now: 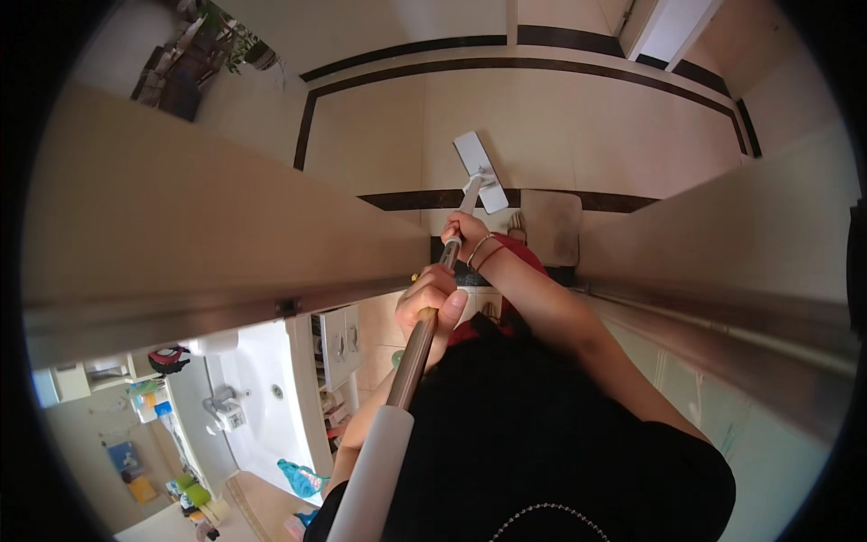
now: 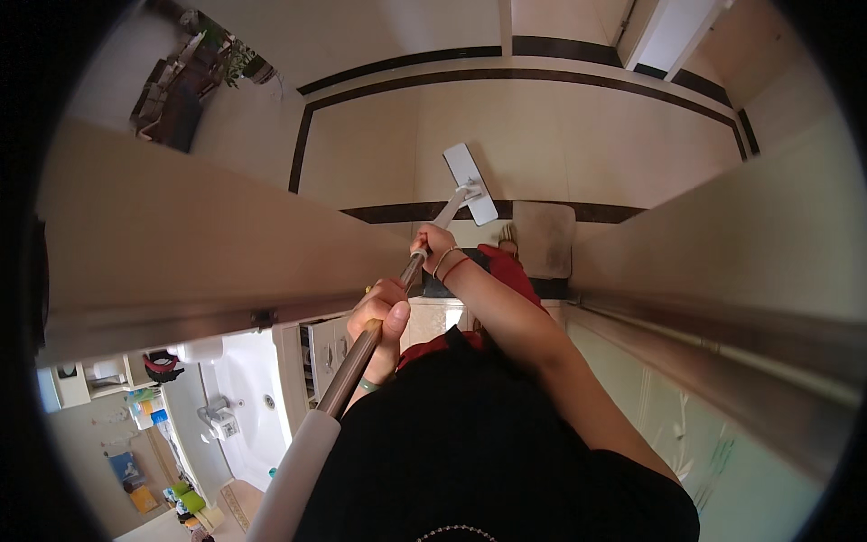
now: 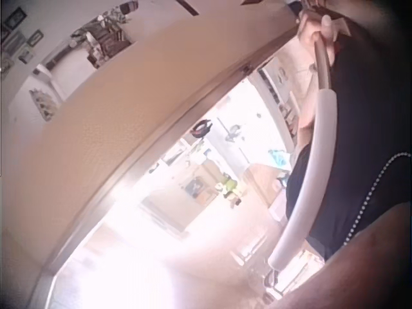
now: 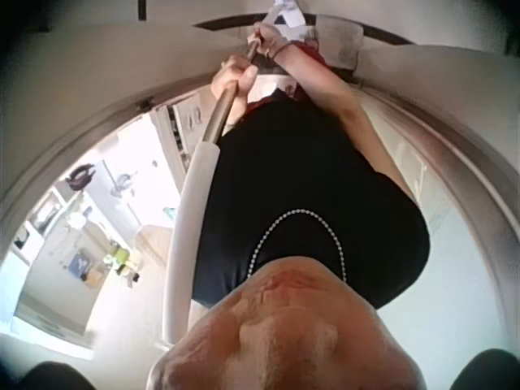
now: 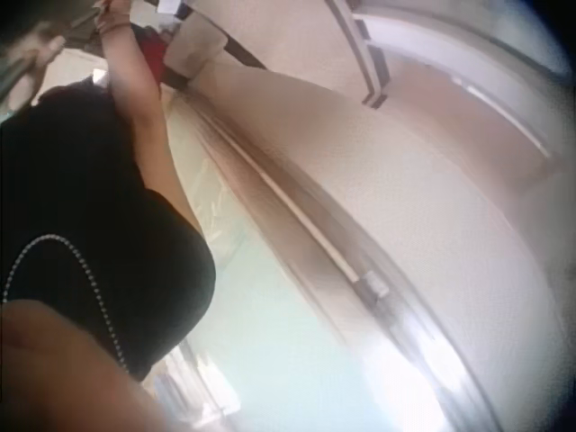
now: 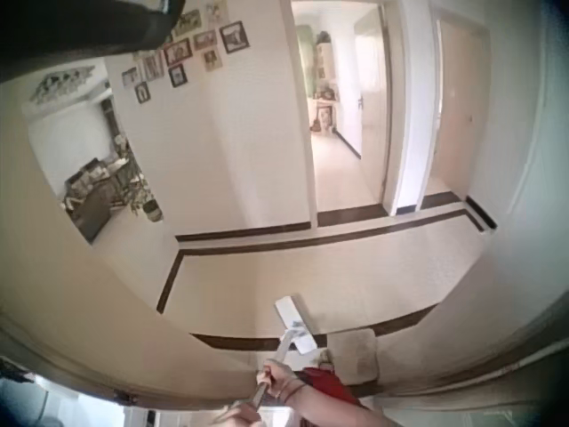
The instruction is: The person mops the tiled floor in a living room and a bathroom using a flat mop. They move the mop back and forth across the floor, navigating around furniture and fixtures. The person dips the mop into a bucket of water in the bathroom to clean it before continuing to mop.
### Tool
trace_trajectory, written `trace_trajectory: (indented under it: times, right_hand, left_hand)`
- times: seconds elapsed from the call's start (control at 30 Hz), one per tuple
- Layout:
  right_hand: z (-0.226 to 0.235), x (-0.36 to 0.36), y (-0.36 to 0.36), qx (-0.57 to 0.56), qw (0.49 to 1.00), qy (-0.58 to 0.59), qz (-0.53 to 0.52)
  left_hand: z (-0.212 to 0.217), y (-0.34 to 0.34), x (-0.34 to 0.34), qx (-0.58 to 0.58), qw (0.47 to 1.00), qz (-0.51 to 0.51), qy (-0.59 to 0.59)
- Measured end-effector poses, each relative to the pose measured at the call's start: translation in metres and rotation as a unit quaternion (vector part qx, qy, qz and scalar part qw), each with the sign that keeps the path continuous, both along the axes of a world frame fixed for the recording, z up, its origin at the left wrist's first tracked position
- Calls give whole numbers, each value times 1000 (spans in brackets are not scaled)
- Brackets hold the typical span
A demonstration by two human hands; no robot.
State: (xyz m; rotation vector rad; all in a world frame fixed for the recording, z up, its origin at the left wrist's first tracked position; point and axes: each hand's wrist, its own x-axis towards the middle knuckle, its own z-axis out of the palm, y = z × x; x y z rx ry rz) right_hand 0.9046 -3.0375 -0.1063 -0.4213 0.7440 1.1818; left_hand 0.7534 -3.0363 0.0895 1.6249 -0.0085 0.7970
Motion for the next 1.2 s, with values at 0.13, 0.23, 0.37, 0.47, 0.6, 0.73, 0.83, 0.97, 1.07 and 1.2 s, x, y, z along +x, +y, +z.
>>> trace_trajectory:
  times: [0.13,0.23,0.37,0.47,0.6,0.73,0.83,0.97,1.07,1.2]
  right_hand:
    - [-9,66,18,10,1000,1,17]
    - [-14,112,20,4,999,31,25]
    - [-13,174,39,-8,997,58,60]
    - [-8,205,60,23,994,37,102]
    - [-10,233,104,11,986,52,161]
    - [-8,252,149,3,982,25,190]
    - [-3,263,187,3,973,13,232]
    - [-4,284,257,-7,970,9,244]
    - [8,295,316,-36,964,-2,263]
    - [25,301,383,-28,954,-32,296]
  left_hand:
    - [-5,11,69,19,1000,-1,15]
    - [0,10,120,10,1000,25,9]
    - [0,21,186,-32,997,69,6]
    - [6,32,220,-47,993,111,14]
    - [10,58,250,-39,986,165,1]
    - [11,93,273,-42,978,202,-2]
    - [3,126,289,-48,971,232,-10]
    - [1,191,315,-45,963,263,-46]
    - [18,241,326,-46,958,277,-53]
    - [37,304,331,-25,948,318,20]
